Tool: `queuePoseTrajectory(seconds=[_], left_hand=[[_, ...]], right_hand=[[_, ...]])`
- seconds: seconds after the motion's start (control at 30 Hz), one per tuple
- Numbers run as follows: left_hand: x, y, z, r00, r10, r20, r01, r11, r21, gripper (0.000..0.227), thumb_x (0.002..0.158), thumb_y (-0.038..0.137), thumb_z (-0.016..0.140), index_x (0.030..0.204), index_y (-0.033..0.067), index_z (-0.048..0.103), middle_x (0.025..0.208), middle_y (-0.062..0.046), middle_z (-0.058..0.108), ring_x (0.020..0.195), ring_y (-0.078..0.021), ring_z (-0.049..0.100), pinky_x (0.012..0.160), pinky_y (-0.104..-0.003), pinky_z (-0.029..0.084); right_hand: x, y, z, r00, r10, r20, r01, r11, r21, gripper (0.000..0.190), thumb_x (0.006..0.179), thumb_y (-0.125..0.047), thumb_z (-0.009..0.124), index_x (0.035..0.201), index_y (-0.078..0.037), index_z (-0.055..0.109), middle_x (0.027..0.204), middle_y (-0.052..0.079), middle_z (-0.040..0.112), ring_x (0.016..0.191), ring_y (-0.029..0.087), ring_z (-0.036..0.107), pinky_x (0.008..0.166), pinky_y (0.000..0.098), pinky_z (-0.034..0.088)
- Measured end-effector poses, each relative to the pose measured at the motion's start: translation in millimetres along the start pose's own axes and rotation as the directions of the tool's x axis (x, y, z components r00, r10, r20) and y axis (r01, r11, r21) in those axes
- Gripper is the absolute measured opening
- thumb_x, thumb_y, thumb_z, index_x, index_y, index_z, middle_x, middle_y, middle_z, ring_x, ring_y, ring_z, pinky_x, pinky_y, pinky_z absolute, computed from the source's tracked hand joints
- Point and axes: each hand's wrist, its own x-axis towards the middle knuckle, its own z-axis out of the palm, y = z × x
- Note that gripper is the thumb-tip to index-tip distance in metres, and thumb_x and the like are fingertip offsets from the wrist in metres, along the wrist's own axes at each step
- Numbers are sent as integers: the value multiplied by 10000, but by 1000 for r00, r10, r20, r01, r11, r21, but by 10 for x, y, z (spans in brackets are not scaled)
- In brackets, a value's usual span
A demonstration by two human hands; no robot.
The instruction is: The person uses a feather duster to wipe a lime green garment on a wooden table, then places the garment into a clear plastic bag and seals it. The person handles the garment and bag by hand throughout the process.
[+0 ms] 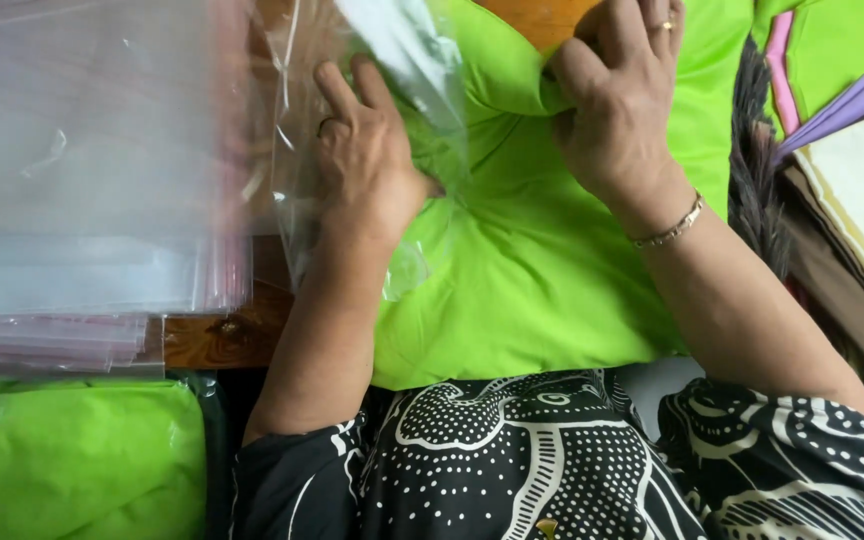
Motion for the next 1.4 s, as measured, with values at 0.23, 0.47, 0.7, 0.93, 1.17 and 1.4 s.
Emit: queuePoseTrajectory(seconds=[0.23,0.47,0.7,0.93,1.17,1.4], left_hand=[[357,-279,336,957,-190,219,178,981,73,686,645,70,658,1286,96,418,1268,-150,447,1149,-329,424,1054,-411,292],[212,-215,194,988,-155,6,154,977,-147,614,608,-114,636,1161,87,460,1103,-162,544,1001,-321,529,921,-396,438],[-43,-218,-218,969,96,-229,-137,976,-170,849,484,-170,679,1217,61,320,1163,-236,347,805,-396,626,706,-405,566],[-54,-529,-363,819,452,-353,-565,744,-357,1138,738,422,1015,1425,50,187,1254,-172,277,1294,-338,335,1140,-392,353],[-67,-311,-402,741,232,-630,-512,802,-307,561,890,-40,848,1307,-42,473,1355,-233,288,1343,-455,358,1139,-407,365],[-28,125,112,781,555,-285,-600,794,-98,366,719,-254,534,1062,-136,491,1168,-292,399,644,-282,608,464,-313,556]], right_hand=[[-296,-428,-352,972,-209,-108,203,977,-58,231,785,97,568,884,-109,536,801,104,504,892,329,566,1015,542,361],[-512,-939,-875,752,-7,659,-13,1000,26,669,682,-750,588,820,-101,674,1462,192,394,1417,377,172,1133,586,104],[-706,-821,-698,840,-10,543,35,999,-35,439,714,-482,696,859,-90,561,1334,210,518,1228,362,514,958,469,359],[-976,-268,-576,921,295,253,-340,927,157,342,766,-79,835,821,-28,502,799,98,571,786,282,569,816,412,498],[-724,-111,-1050,837,531,128,-496,640,586,380,821,234,402,1159,65,358,946,213,504,702,202,432,605,281,351],[-634,-87,-1282,835,543,92,-498,672,548,525,918,241,511,1411,102,402,1421,191,396,1117,315,435,993,368,377]])
